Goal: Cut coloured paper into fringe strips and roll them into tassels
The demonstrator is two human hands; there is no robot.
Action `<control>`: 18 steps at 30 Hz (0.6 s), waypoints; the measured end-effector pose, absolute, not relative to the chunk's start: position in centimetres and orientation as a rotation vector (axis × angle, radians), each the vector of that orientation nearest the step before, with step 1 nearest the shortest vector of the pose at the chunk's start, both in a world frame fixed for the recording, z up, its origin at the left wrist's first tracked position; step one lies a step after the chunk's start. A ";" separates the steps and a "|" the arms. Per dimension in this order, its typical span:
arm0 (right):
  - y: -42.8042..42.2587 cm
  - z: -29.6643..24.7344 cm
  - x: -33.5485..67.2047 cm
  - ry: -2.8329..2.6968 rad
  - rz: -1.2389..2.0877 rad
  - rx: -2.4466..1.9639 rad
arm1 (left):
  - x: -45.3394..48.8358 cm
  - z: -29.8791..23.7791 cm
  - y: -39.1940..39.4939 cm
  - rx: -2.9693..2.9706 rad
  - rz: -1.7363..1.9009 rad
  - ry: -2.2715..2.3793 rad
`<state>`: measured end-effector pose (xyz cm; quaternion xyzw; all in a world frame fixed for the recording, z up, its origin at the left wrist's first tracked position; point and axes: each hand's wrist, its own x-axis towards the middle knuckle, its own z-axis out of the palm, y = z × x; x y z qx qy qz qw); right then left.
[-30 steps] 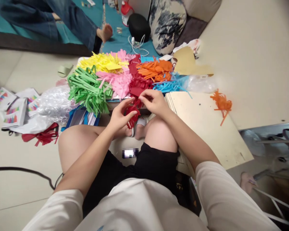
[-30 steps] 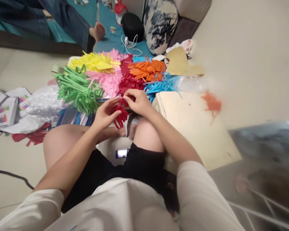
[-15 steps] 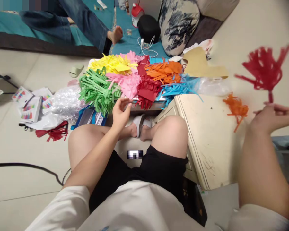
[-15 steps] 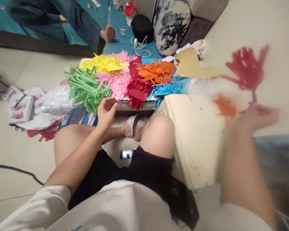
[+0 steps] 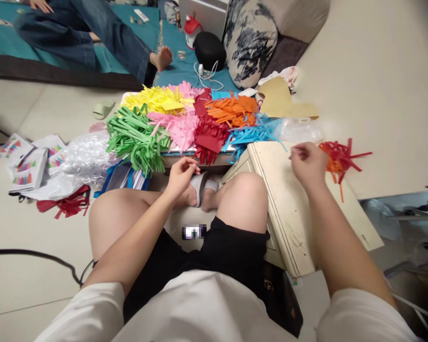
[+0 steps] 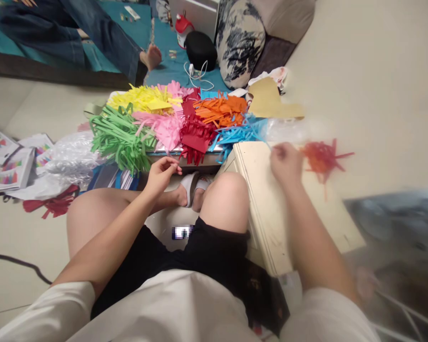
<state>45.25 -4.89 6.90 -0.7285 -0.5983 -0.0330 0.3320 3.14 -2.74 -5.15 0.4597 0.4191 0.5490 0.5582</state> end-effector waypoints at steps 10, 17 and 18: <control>13.1 7.1 37.1 -2.028 0.076 -2.049 | 2.0 -4.8 -2.7 1.025 1.295 0.994; 13.0 6.5 35.6 -2.705 0.050 -2.210 | 0.8 -4.5 -2.6 0.988 1.320 1.040; 12.2 6.4 35.2 -2.752 -0.087 -2.230 | 0.8 -4.5 -2.6 0.989 1.317 1.038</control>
